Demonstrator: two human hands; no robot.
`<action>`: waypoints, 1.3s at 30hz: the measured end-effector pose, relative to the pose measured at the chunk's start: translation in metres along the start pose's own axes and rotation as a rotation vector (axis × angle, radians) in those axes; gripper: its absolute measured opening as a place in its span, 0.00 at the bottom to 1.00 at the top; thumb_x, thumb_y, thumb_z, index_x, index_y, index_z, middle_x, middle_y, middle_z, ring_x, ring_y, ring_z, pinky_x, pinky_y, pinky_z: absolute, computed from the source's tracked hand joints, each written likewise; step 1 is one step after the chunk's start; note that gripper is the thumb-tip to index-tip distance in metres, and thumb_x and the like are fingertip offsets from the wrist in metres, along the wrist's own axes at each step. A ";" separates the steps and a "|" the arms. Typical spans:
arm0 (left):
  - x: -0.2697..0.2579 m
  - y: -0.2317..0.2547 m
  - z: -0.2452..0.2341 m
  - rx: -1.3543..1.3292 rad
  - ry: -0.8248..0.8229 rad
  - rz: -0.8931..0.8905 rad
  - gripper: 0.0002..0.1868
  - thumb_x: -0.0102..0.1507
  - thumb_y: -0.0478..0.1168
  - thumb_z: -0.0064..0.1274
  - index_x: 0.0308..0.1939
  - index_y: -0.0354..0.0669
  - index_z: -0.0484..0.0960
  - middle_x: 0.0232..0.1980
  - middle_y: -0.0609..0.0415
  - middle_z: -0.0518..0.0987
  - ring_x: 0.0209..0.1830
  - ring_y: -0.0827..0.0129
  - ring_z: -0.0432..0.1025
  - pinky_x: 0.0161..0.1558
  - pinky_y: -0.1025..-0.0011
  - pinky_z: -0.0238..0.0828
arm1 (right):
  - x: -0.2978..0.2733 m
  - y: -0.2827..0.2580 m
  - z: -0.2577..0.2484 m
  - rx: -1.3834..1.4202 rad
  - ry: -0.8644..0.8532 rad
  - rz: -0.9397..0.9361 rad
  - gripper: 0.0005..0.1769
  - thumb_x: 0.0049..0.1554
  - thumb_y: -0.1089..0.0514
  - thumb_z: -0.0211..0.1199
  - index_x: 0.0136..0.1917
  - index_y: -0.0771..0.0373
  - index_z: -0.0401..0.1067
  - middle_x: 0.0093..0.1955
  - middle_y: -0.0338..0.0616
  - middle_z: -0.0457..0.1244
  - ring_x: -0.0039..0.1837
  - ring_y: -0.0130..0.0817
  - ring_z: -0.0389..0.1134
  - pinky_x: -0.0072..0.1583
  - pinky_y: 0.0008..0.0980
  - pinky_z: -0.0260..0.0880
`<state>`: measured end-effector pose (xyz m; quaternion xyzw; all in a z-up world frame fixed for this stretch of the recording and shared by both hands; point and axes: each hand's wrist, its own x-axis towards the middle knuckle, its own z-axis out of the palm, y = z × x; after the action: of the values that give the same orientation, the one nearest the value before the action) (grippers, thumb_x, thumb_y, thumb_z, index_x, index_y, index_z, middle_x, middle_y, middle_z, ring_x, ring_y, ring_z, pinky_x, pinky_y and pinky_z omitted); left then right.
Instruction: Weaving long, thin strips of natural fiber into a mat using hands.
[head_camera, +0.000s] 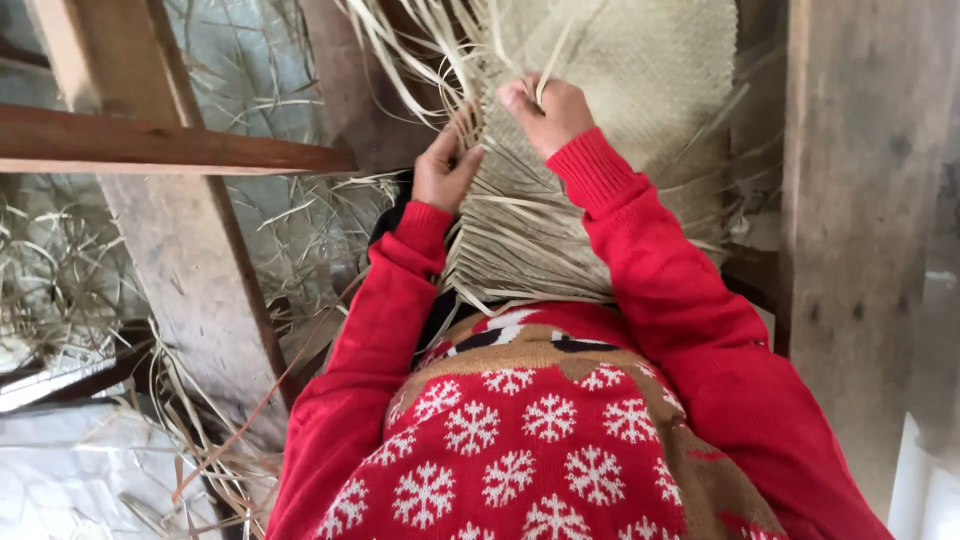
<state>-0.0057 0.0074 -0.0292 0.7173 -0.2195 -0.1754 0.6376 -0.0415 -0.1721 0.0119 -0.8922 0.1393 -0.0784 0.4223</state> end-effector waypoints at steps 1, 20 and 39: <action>0.000 0.006 -0.001 0.038 -0.004 -0.078 0.27 0.57 0.30 0.51 0.61 0.42 0.64 0.52 0.61 0.67 0.43 0.80 0.53 0.47 0.83 0.51 | 0.001 -0.005 0.002 0.029 -0.052 -0.034 0.14 0.56 0.52 0.48 0.40 0.57 0.74 0.37 0.43 0.66 0.40 0.37 0.67 0.42 0.33 0.65; -0.009 0.014 0.001 0.194 0.124 0.076 0.22 0.55 0.29 0.57 0.48 0.41 0.63 0.27 0.60 0.63 0.24 0.80 0.56 0.26 0.82 0.53 | -0.019 0.035 0.078 0.237 0.161 0.013 0.13 0.53 0.51 0.53 0.51 0.48 0.72 0.51 0.45 0.62 0.52 0.43 0.64 0.55 0.41 0.61; -0.002 -0.028 -0.019 0.417 0.193 0.166 0.21 0.58 0.28 0.60 0.22 0.42 0.62 0.22 0.58 0.60 0.22 0.75 0.52 0.23 0.73 0.48 | -0.083 -0.049 -0.042 -0.619 -0.591 0.238 0.29 0.62 0.49 0.34 0.73 0.43 0.27 0.75 0.33 0.22 0.75 0.42 0.20 0.66 0.62 0.15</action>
<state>0.0047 0.0267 -0.0549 0.8263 -0.2472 -0.0040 0.5060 -0.1223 -0.1471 0.0750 -0.9386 0.1312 0.2743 0.1629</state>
